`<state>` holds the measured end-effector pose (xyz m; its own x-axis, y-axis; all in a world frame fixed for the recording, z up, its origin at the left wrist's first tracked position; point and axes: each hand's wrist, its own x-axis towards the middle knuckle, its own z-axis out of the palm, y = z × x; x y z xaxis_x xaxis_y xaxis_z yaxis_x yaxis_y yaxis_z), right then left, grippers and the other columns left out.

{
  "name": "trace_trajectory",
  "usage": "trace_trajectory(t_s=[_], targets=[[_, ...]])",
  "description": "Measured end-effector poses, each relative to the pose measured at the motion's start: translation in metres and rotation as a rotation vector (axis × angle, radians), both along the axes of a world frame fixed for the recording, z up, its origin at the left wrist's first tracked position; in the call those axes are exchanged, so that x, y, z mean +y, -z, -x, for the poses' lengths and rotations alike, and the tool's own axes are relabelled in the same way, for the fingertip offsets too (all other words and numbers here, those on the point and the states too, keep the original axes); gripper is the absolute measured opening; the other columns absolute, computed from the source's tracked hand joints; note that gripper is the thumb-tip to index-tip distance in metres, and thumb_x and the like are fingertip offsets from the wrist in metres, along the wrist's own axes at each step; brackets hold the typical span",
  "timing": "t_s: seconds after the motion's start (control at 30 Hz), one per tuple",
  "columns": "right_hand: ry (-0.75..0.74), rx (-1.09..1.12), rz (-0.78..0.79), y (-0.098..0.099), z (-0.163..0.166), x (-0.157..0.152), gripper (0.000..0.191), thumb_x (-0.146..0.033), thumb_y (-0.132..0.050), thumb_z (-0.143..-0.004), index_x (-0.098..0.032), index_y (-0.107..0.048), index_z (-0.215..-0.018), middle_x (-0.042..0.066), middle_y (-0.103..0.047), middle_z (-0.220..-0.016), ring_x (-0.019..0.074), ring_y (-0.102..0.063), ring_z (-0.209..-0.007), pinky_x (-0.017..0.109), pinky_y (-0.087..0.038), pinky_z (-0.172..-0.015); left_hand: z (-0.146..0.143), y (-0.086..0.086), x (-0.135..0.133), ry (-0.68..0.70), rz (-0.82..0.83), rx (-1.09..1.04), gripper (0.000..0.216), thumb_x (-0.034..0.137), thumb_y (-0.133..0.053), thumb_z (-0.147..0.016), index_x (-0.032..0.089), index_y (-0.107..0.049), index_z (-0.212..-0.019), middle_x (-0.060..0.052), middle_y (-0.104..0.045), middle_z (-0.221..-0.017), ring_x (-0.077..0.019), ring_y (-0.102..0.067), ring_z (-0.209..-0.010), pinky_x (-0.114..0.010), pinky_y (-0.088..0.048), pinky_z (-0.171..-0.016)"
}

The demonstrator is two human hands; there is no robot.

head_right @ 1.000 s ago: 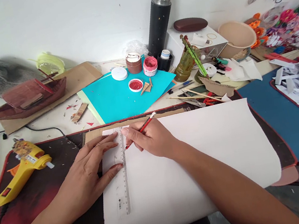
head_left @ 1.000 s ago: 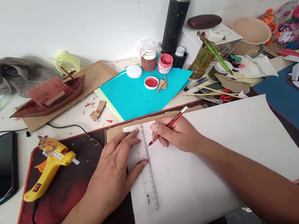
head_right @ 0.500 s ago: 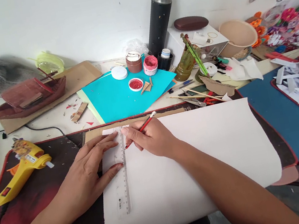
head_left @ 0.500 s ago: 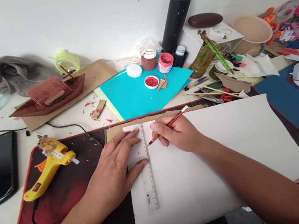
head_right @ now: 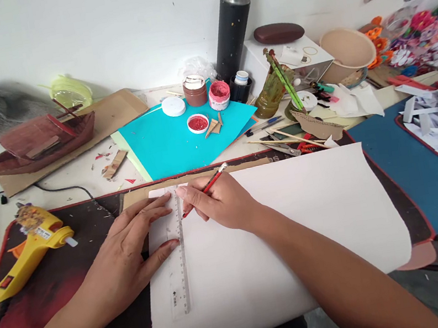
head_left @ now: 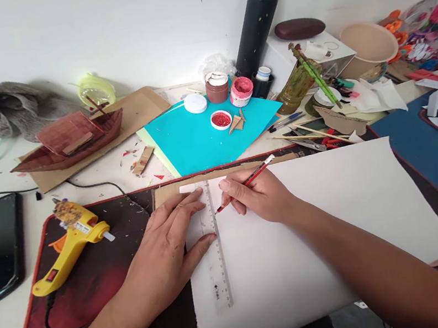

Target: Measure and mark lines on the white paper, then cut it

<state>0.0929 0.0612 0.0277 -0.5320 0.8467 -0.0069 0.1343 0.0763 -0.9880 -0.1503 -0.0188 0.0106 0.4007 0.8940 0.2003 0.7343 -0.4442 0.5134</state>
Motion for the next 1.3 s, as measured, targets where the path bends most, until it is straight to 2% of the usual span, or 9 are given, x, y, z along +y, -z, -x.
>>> trace_trajectory(t_s=[0.33, 0.77, 1.3], targets=[[0.006, 0.001, -0.005, -0.0002, 0.0002, -0.0002, 0.05, -0.054, -0.058, -0.111, -0.019, -0.075, -0.079, -0.003, -0.06, -0.054, 0.0136, -0.056, -0.053, 0.028, -0.048, -0.059, 0.0001, 0.0002, 0.0009, 0.014, -0.019, 0.013, 0.041, 0.049, -0.062, -0.108, 0.027, -0.053, -0.141, -0.009, -0.061, -0.161, -0.0322, -0.051, -0.15, -0.055, -0.049, -0.12], [0.003, -0.01, 0.005, 0.0005, -0.0005, -0.0004, 0.051, -0.056, -0.058, -0.111, -0.019, -0.074, -0.079, -0.003, -0.06, -0.054, 0.0137, -0.056, -0.053, 0.028, -0.047, -0.058, -0.0003, 0.0003, -0.0002, 0.003, -0.004, 0.0, 0.041, 0.049, -0.063, -0.107, 0.027, -0.054, -0.141, -0.01, -0.061, -0.161, -0.0336, -0.052, -0.15, -0.058, -0.049, -0.12], [-0.004, 0.005, -0.003, 0.0005, -0.0002, 0.0, 0.049, -0.052, -0.058, -0.112, -0.019, -0.074, -0.079, -0.004, -0.059, -0.054, 0.0126, -0.055, -0.052, 0.027, -0.047, -0.058, 0.0008, 0.0011, 0.0005, 0.016, -0.018, 0.007, 0.042, 0.048, -0.063, -0.107, 0.026, -0.053, -0.142, -0.01, -0.061, -0.161, -0.0322, -0.052, -0.149, -0.055, -0.049, -0.121]])
